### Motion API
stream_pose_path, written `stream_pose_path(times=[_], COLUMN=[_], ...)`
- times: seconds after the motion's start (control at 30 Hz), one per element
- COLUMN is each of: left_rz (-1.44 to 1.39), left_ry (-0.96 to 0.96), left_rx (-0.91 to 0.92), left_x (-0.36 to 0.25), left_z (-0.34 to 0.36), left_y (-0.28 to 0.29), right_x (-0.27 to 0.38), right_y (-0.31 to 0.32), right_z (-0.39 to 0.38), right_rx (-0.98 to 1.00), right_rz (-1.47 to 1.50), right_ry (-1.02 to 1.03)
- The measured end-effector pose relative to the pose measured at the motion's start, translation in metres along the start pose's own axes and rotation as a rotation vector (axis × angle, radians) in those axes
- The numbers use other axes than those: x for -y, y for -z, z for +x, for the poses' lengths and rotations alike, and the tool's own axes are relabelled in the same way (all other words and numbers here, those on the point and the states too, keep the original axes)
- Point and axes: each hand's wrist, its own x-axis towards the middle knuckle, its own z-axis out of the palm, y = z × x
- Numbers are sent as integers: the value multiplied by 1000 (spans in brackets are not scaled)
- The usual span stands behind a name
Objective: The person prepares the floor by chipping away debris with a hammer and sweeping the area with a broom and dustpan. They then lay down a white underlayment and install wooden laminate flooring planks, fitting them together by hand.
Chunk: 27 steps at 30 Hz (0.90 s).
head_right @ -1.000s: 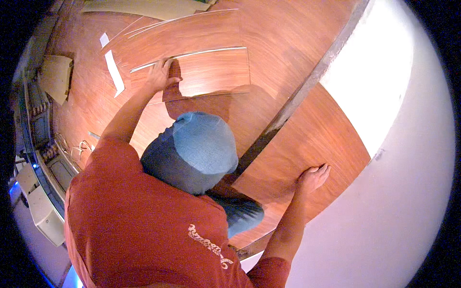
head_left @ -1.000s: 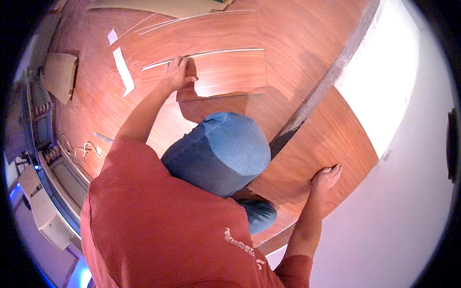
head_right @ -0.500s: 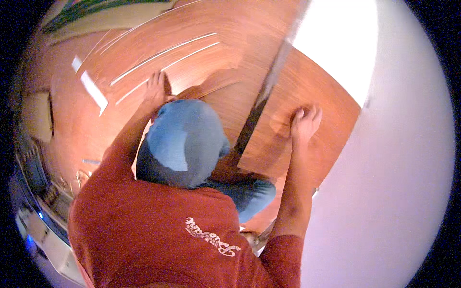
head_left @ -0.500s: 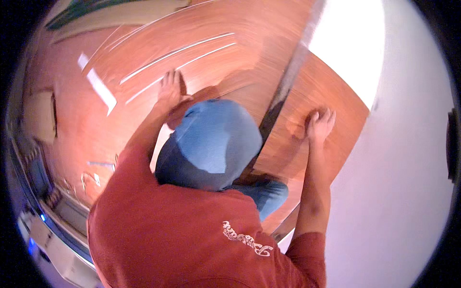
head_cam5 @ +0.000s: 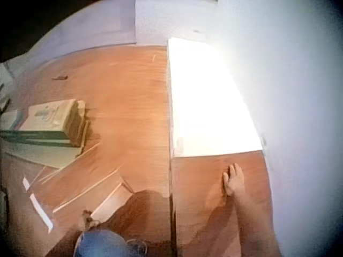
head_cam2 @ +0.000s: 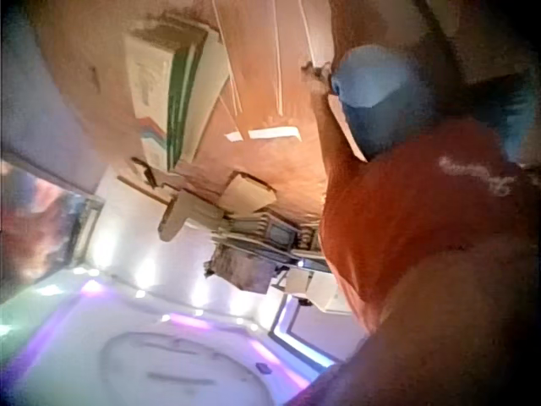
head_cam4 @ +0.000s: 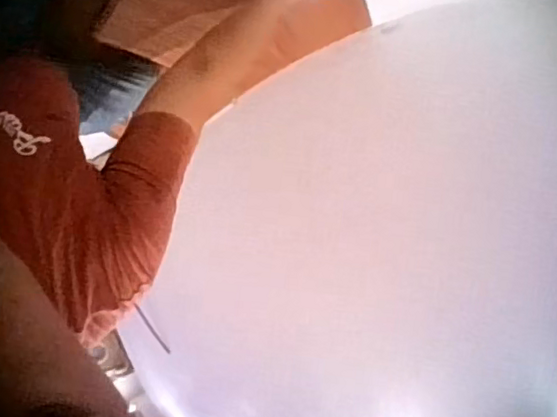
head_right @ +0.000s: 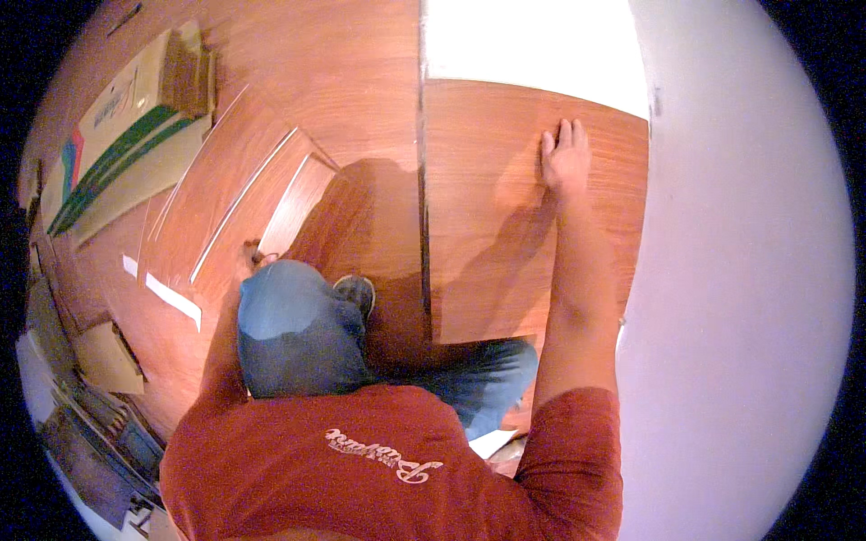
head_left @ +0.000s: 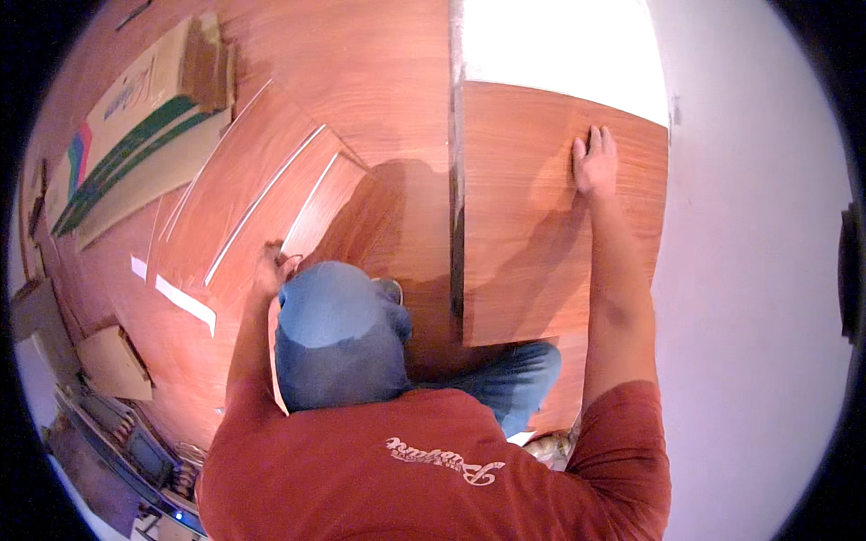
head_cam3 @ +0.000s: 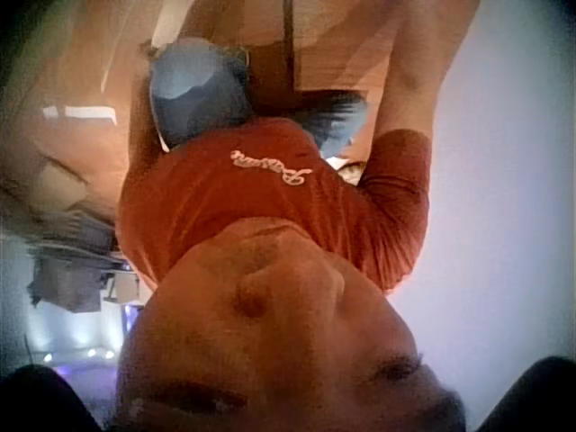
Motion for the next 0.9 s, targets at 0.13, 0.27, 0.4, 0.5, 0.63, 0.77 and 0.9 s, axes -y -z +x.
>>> stream_pose_path(times=[0.13,0.27,0.4,0.5,0.63,0.77,0.9], left_rz=[-150,-113,140,261,259,500,587], left_ry=[83,212,-104,-369,-466,-693,-687], left_rx=[-284,-348,-378,-249,-138,14,86], left_x=[59,-4,-166,-344,-517,-619,-667], left_z=[-39,-17,88,188,301,363,379], left_y=[-16,31,110,116,19,-85,-156], right_x=[29,22,39,33,32,35,33], right_y=[-26,1,3,-1,-5,-1,2], right_z=[-6,-17,-9,-4,-6,-5,-6], right_rx=[-69,-77,-54,-52,-44,-45,-19], right_rz=[68,32,120,180,227,262,305], right_ry=[-70,-110,-116,-135,-153,-183,-207])
